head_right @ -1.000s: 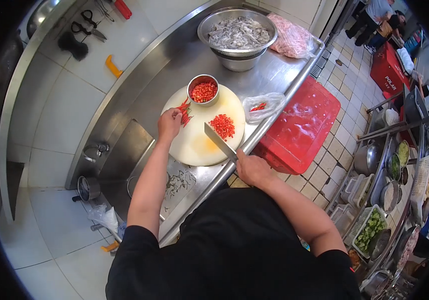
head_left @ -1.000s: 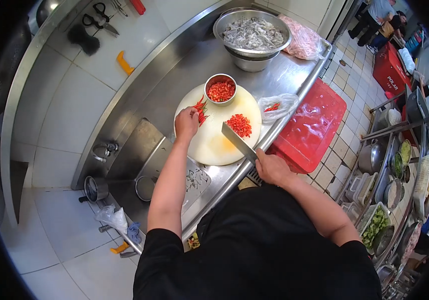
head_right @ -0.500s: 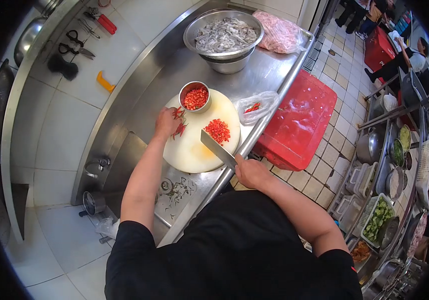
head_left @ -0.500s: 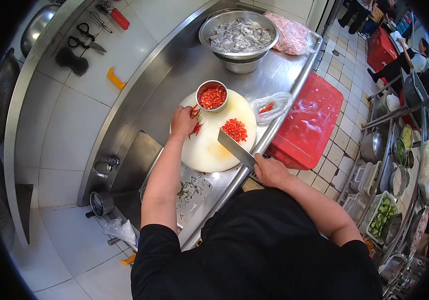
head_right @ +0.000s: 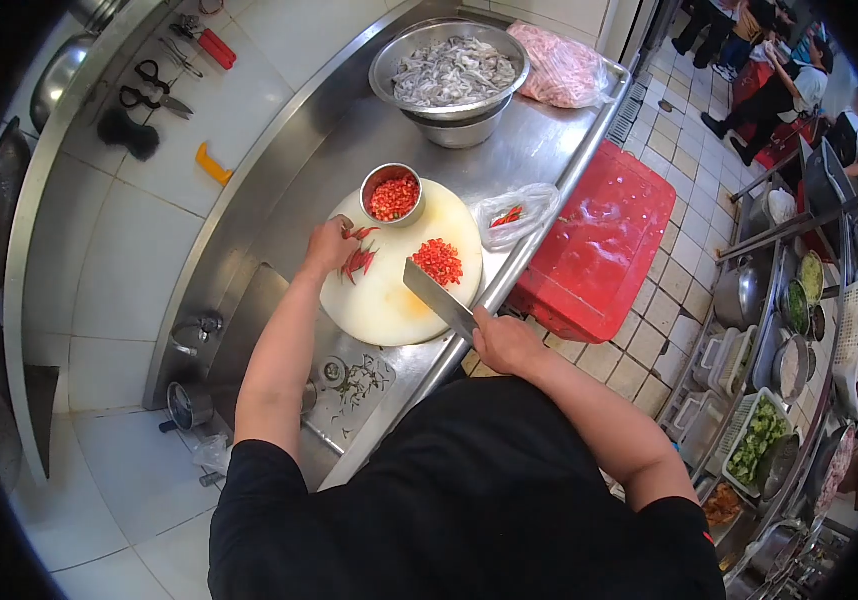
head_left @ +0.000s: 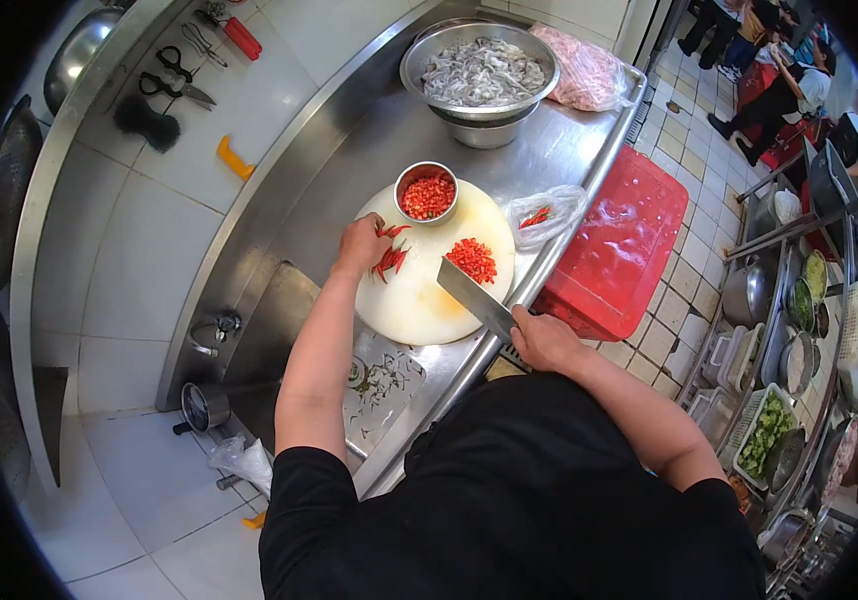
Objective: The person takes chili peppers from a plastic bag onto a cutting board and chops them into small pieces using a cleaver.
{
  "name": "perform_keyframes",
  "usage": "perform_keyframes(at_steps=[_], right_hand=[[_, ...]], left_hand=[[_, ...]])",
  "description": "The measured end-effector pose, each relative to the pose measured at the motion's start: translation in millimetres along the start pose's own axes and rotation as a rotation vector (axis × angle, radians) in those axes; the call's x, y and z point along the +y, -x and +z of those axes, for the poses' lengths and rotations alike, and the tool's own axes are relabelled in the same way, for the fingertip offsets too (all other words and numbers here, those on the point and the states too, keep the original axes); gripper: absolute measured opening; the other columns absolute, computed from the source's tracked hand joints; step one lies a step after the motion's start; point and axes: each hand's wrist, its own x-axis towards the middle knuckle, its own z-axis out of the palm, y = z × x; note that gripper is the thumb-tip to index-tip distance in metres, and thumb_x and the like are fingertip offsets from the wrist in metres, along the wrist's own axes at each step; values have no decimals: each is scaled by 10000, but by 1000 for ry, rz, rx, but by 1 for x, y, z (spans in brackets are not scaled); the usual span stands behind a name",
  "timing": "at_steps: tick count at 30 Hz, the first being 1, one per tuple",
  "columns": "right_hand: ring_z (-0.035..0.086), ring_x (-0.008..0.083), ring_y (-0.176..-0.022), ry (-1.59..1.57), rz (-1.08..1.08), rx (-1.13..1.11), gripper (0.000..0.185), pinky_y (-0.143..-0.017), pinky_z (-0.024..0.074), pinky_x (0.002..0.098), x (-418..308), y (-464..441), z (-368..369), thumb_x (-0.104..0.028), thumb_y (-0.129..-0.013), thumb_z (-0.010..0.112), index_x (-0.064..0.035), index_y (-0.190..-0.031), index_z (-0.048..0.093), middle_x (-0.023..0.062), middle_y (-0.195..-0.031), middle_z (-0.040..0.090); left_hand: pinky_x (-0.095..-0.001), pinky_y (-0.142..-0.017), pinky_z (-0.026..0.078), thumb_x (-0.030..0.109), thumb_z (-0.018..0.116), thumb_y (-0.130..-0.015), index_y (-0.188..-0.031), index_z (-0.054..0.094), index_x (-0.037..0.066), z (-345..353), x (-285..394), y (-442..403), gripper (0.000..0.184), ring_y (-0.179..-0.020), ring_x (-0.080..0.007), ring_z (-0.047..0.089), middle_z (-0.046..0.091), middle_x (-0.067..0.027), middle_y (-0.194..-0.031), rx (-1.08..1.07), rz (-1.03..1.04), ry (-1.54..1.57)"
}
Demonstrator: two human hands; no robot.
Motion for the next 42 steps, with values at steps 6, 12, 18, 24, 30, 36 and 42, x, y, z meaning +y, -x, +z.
perform_keyframes(at_steps=[6, 12, 18, 24, 30, 36, 42], right_hand=[[652, 469, -865, 7, 1, -5, 299, -793, 496, 585, 3, -2, 1, -233, -968, 479, -5, -1159, 452, 295, -876, 664], [656, 472, -855, 12, -8, -18, 291, -782, 500, 583, 4, -3, -1, -239, -972, 480, -2, -1138, 461, 289, -867, 668], [656, 469, -869, 7, 18, -33, 287, -792, 498, 582, 2, -1, -4, -241, -974, 479, -5, -1137, 464, 296, -873, 666], [638, 478, -925, -62, 1, -30, 287, -828, 484, 581, 1, -2, -8, -241, -971, 482, -1, -1128, 477, 310, -933, 657], [642, 457, -938, -38, -33, -27, 273, -834, 483, 575, 2, -11, -23, -240, -967, 487, -22, -1129, 508, 279, -966, 667], [657, 430, -936, 130, -34, -10, 272, -832, 496, 557, 10, -36, -52, -241, -967, 488, -48, -1156, 520, 250, -961, 679], [657, 442, -913, 162, -110, 3, 254, -815, 499, 563, 10, -45, -58, -240, -969, 484, -50, -1134, 516, 263, -919, 675]], left_hand=[[-359, -750, 545, 167, 734, -738, -951, 736, 33, -20, -17, 5, 251, -761, -236, 705, 729, -138, -828, 43, -140, 286], [-351, -702, 538, 175, 749, -736, -866, 740, 38, -21, -23, 8, 189, -720, -206, 693, 727, -110, -784, 75, -178, 266], [-325, -656, 527, 166, 752, -737, -774, 733, 30, -14, -31, -2, 143, -689, -173, 682, 718, -97, -732, 34, -278, 257], [-238, -611, 492, 98, 743, -794, -832, 722, -8, -80, 21, 40, 114, -665, -84, 624, 690, -56, -715, 124, -240, 719], [-236, -629, 490, 88, 727, -873, -935, 669, 3, -18, 36, 99, 120, -649, -103, 590, 672, -43, -792, -14, -360, 1295], [-228, -620, 513, 81, 737, -879, -977, 669, -48, 69, 39, 157, 176, -644, -106, 610, 680, -74, -788, -43, -570, 1411], [-230, -616, 503, 97, 760, -862, -1002, 702, -16, 70, 45, 169, 189, -637, -91, 601, 697, -52, -766, 88, -372, 783]])
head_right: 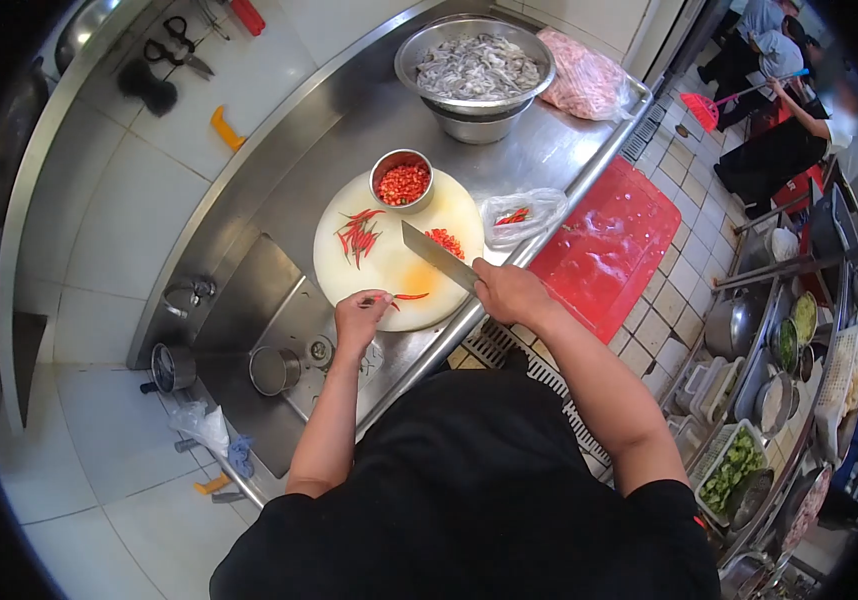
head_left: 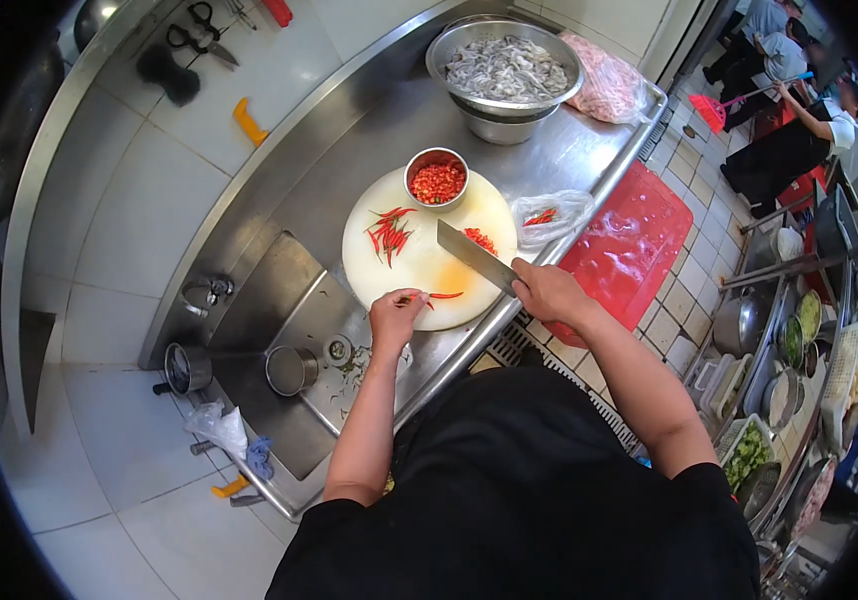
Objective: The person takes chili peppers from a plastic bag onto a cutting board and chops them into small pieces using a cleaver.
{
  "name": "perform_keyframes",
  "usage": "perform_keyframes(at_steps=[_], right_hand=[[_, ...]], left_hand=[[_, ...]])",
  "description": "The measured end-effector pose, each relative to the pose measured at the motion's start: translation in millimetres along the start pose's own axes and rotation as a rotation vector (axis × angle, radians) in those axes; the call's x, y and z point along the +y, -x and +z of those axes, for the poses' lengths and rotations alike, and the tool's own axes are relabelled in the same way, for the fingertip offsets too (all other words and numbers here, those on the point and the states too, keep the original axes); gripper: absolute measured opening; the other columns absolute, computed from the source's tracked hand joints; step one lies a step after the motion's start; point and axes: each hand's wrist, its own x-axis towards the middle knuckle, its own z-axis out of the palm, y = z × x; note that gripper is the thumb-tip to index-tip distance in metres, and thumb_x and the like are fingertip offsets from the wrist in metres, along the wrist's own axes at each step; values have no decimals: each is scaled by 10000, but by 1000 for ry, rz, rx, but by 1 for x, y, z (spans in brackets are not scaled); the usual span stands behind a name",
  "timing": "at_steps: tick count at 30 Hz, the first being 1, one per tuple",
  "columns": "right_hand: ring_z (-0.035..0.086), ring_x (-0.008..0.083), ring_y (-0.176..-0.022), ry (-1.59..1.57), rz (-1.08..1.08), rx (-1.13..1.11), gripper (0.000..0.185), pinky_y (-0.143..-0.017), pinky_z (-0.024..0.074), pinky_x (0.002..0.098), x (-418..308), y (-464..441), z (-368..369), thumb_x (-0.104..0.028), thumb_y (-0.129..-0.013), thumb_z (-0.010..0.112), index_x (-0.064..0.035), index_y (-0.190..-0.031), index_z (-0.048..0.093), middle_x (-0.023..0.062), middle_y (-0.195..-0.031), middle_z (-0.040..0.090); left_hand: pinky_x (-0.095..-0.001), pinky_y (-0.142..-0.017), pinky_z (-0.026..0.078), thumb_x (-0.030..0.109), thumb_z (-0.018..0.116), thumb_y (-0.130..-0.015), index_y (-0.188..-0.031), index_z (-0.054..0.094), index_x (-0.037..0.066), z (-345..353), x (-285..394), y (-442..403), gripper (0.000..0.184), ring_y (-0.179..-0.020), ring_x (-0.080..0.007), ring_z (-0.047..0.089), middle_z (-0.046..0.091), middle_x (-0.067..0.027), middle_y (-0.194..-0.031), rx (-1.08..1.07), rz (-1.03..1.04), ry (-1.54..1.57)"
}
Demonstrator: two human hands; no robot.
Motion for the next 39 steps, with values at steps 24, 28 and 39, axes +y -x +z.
perform_keyframes(at_steps=[24, 28, 39], right_hand=[[638, 480, -908, -118, 46, 6, 249, -815, 478, 583, -9, 8, 25, -238, -971, 497, -27, -1101, 488, 303, -905, 654], [651, 459, -914, -88, 38, -15, 244, -832, 485, 577, -12, 9, 22, -235, -976, 478, -23, -1097, 478, 288, -911, 663], [639, 474, -938, -102, 63, -17, 253, -844, 478, 579, -8, 8, 28, -237, -980, 473, -16, -1103, 471, 305, -950, 656]], left_hand=[[-384, -987, 403, 226, 797, -738, -1064, 723, 97, 0, 32, 16, 359, -1138, -264, 531, 634, -77, -1141, -46, 576, -604], [-379, -1042, 367, 281, 751, -774, -1144, 708, 104, -8, 27, 2, 413, -1194, -259, 526, 644, -82, -1164, -186, 586, -700], [-434, -909, 467, 201, 645, -866, -1007, 742, 58, 7, 24, 1, 223, -970, -328, 635, 689, -151, -998, -133, 464, -648]])
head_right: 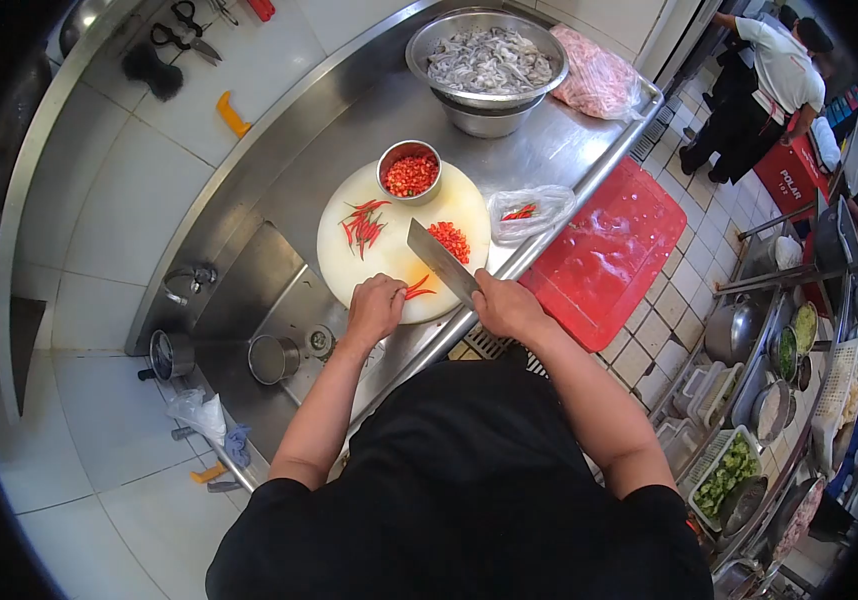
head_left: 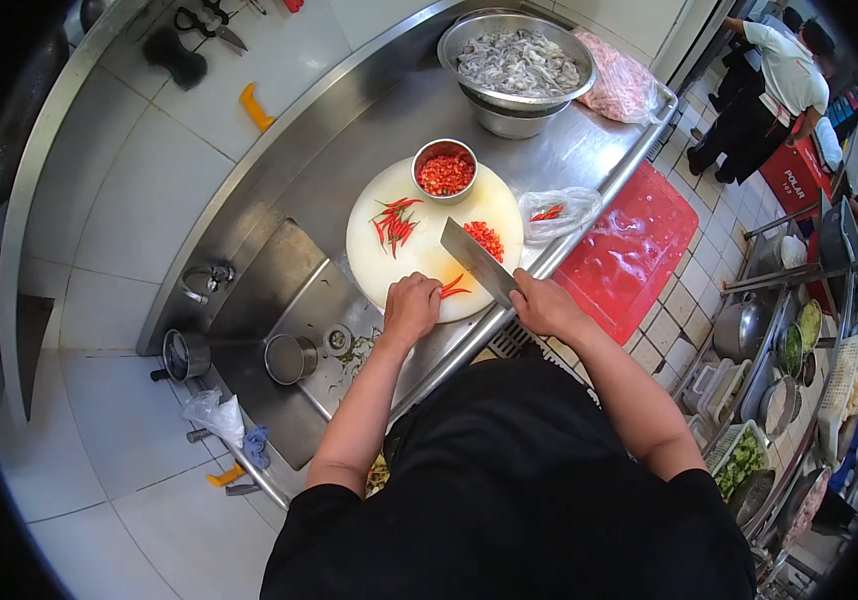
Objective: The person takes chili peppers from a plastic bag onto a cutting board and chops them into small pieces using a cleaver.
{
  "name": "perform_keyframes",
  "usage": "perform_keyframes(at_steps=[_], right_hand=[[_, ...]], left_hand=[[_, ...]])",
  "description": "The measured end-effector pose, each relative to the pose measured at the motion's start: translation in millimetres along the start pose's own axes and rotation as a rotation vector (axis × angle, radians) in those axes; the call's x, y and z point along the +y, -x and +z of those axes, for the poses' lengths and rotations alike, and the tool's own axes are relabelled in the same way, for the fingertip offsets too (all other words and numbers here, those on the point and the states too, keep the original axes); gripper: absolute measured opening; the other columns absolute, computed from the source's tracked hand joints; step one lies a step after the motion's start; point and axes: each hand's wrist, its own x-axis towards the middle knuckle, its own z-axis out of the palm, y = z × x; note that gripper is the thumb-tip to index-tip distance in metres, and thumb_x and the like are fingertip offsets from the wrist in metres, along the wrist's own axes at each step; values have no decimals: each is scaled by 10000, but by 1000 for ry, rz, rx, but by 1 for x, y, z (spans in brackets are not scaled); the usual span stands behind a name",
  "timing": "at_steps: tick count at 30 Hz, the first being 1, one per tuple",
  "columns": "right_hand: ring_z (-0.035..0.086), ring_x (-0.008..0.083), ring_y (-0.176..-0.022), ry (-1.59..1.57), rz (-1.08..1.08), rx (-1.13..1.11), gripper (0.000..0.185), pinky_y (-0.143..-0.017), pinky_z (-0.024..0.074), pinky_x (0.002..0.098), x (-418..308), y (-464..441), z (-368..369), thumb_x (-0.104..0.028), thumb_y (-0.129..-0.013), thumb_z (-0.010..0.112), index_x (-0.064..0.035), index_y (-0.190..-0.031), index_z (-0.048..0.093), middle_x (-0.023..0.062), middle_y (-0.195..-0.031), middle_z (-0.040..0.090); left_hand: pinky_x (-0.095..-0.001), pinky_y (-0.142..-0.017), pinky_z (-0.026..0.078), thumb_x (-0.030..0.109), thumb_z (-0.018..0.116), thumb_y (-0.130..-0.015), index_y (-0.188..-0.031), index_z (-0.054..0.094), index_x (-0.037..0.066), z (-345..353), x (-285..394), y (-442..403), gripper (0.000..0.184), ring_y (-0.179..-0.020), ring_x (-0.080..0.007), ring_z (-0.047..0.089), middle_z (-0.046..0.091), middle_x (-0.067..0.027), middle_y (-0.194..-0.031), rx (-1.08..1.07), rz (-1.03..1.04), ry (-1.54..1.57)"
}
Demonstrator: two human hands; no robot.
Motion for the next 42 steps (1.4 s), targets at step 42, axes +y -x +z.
perform_keyframes(at_steps=[42], right_hand=[[653, 461, -896, 110, 35, -39, 257, -816, 492, 572, -54, 16, -26, -199, -974, 465, 16, -1114, 478, 303, -883, 661]], left_hand=[[-441, -885, 462, 170, 699, -812, -958, 755, 41, 22, 14, 9, 202, -930, -341, 624, 709, -162, -945, 110, -56, 35]])
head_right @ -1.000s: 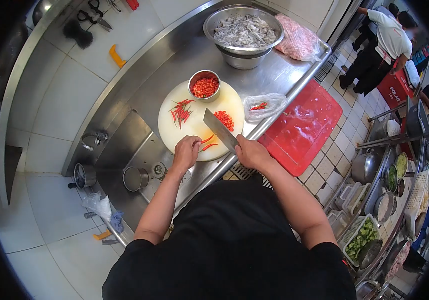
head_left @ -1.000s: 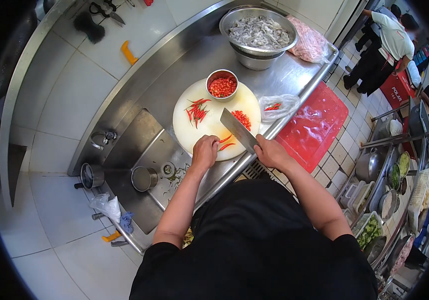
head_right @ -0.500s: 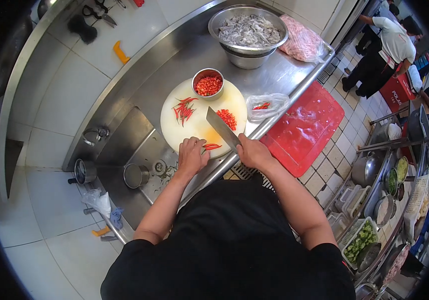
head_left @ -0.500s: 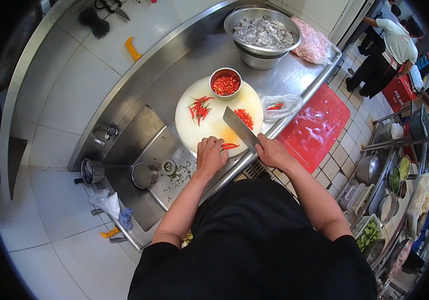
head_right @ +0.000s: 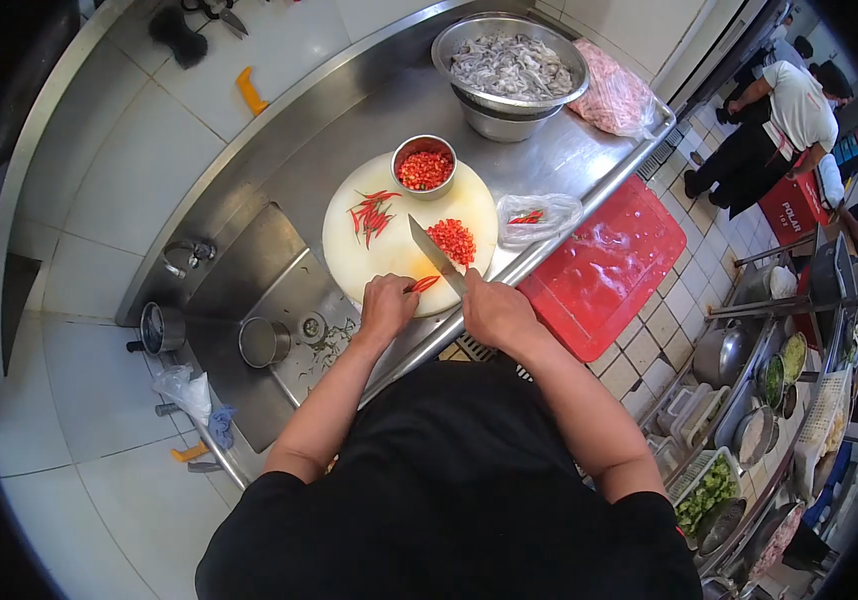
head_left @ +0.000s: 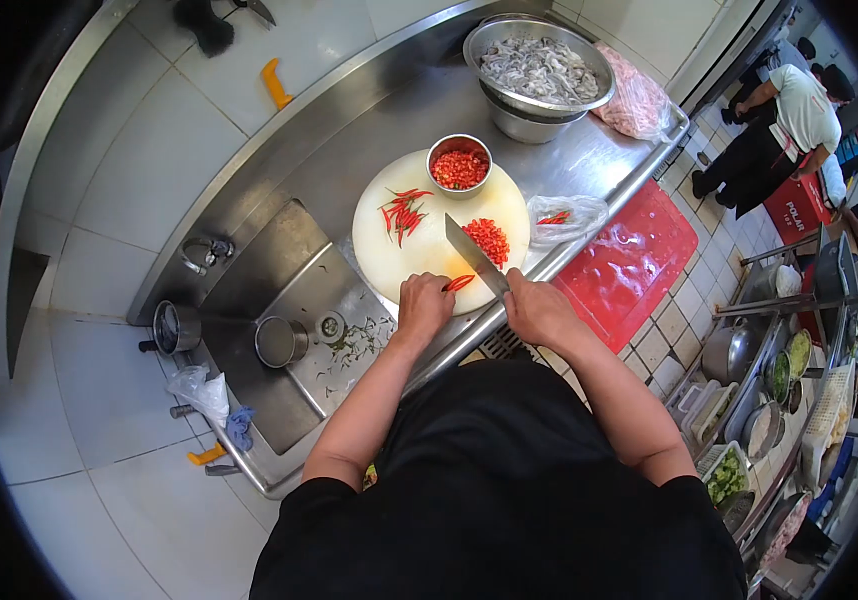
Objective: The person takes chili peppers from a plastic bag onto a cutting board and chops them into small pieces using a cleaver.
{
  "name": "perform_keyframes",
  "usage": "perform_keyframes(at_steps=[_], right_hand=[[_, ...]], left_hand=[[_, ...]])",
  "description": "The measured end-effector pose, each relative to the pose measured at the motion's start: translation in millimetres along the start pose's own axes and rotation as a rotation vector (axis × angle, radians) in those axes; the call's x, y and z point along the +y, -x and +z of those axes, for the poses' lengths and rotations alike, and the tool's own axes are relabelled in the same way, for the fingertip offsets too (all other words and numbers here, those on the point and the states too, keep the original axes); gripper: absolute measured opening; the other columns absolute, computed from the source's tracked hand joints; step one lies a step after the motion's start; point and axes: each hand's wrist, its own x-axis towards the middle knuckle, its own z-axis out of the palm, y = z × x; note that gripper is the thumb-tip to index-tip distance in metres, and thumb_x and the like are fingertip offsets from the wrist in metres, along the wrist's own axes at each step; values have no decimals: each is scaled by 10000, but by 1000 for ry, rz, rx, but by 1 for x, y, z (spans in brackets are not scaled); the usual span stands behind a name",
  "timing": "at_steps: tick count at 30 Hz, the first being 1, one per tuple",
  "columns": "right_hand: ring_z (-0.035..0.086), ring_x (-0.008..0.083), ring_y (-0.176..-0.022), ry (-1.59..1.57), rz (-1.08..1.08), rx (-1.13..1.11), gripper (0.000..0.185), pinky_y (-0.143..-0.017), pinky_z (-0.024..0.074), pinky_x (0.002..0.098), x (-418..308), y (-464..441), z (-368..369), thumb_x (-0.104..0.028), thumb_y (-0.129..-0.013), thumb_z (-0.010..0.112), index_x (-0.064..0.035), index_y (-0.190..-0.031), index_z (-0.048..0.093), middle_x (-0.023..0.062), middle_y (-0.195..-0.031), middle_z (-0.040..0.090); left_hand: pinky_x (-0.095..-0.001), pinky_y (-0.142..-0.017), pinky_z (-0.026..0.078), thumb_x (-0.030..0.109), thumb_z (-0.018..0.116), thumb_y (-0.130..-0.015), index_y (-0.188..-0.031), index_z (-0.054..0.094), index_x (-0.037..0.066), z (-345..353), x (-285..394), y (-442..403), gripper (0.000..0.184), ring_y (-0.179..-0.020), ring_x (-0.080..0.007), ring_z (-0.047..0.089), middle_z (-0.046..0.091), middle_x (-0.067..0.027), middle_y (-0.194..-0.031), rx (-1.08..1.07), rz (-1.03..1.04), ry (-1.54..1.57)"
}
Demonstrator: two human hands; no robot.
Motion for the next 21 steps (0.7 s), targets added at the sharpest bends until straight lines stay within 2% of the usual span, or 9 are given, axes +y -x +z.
perform_keyframes(at_steps=[2, 8, 10, 12, 16, 21], right_hand=[[646, 477, -867, 8, -12, 8, 256, -797, 486, 584, -2, -1, 0, -201, -972, 473, 18, -1104, 469, 307, -854, 652], [673, 430, -878, 154, -31, -69, 255, -784, 516, 542, -12, -4, -3, -176, -973, 446, 33, -1118, 469, 271, -876, 679], [695, 403, -903, 195, -6, -104, 222, -796, 539, 523, -14, -1, 0, -102, -926, 443, 17, -1111, 478, 264, -888, 693], [696, 400, -912, 177, -7, -106, 214, -797, 541, 518, -9, 3, 9, -92, -926, 439, 14, -1109, 476, 270, -909, 691], [697, 395, -936, 166, 5, -118, 210, -805, 546, 507, 3, 4, 26, -71, -926, 428, 22, -1109, 472, 283, -957, 687], [698, 393, -947, 182, 6, -118, 222, -823, 547, 501, -16, -8, -5, -89, -930, 439, 32, -1111, 485, 277, -968, 691]], left_hand=[[-450, -878, 492, 163, 698, -809, -959, 754, 30, 3, 0, -2, 208, -919, -359, 642, 703, -180, -934, -12, -22, 13], [-452, -859, 524, 163, 697, -816, -912, 744, 14, 1, 8, -5, 183, -930, -366, 659, 689, -223, -930, -71, -124, 38], [-454, -854, 524, 165, 697, -821, -899, 743, 11, 0, 10, -5, 178, -921, -370, 658, 685, -225, -924, -78, -134, 45], [-457, -849, 524, 167, 697, -826, -887, 741, 9, 0, 11, -5, 175, -913, -374, 656, 682, -227, -918, -83, -143, 52], [-451, -856, 517, 178, 679, -854, -887, 750, 12, 0, 9, -4, 183, -914, -368, 642, 674, -212, -911, -61, -51, 12], [-445, -875, 509, 185, 661, -871, -891, 760, 20, 0, 9, -8, 194, -933, -356, 629, 671, -204, -924, -93, -38, -37]])
